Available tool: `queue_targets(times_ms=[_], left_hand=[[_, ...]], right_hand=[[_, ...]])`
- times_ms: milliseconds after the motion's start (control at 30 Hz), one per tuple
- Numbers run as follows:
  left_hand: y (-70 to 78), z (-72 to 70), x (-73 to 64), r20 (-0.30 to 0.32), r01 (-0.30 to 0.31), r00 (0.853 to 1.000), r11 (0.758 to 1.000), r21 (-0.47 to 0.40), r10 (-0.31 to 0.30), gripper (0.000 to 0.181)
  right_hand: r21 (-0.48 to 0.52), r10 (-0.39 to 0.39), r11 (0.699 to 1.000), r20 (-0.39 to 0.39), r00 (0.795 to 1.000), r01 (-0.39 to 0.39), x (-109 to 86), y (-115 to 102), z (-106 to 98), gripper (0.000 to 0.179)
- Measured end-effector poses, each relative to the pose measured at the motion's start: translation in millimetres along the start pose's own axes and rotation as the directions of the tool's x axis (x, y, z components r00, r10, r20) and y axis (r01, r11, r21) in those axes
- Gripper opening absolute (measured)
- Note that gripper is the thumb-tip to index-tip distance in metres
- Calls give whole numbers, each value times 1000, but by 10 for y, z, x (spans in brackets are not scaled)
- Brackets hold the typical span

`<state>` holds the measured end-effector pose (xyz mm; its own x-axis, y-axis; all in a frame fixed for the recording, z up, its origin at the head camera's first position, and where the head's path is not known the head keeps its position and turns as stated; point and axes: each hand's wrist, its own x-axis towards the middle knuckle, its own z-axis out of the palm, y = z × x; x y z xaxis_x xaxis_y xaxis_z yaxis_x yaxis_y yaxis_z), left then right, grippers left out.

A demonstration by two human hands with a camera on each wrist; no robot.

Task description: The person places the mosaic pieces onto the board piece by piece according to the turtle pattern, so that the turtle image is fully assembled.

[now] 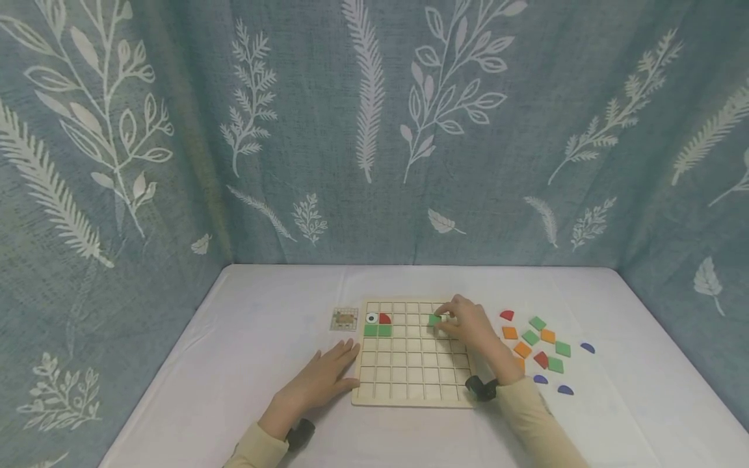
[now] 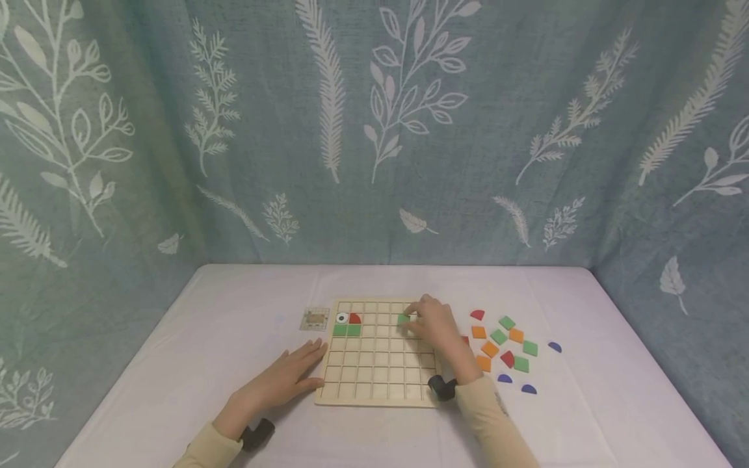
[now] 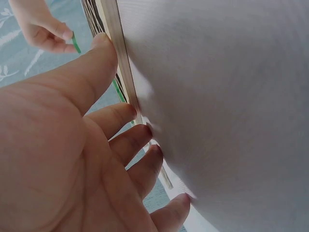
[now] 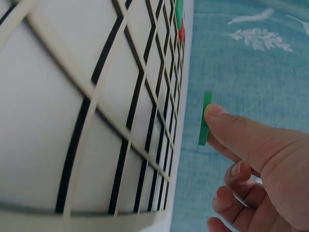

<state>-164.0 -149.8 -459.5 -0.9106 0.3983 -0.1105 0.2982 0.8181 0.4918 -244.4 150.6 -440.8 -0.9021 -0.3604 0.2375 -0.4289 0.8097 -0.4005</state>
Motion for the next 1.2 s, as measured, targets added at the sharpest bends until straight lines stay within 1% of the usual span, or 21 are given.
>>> queue_targets(times_ms=[167,367,567,800,933,1000,1200], left_hand=[[-4,-1,-9,5,5,1000,1000,6,-5,69],[-18,0,-13,3,7,1000,1000,9,-7,69],[-14,-2,-15,7,2,1000,1000,-2,-2,69],[6,-25,-33,4,-16,1000,1000,-6,16,68],[12,-31,-32,2,-21,1000,1000,-9,21,68],[14,-34,-32,4,-21,1000,1000,-13,21,68],[6,-40,-25,9,-25,1000,1000,1,25,68]], right_hand=[[5,-27,1000,-17,999,27,29,-86,73,22],[8,-56,998,-9,998,56,69,-217,202,21],[20,-40,999,15,999,40,94,-388,297,19],[4,-70,998,18,997,70,138,-548,395,21],[-12,-86,996,38,996,87,162,-621,439,24],[-3,-87,996,49,995,87,169,-648,462,25],[-49,-98,994,71,993,102,172,-703,521,28]])
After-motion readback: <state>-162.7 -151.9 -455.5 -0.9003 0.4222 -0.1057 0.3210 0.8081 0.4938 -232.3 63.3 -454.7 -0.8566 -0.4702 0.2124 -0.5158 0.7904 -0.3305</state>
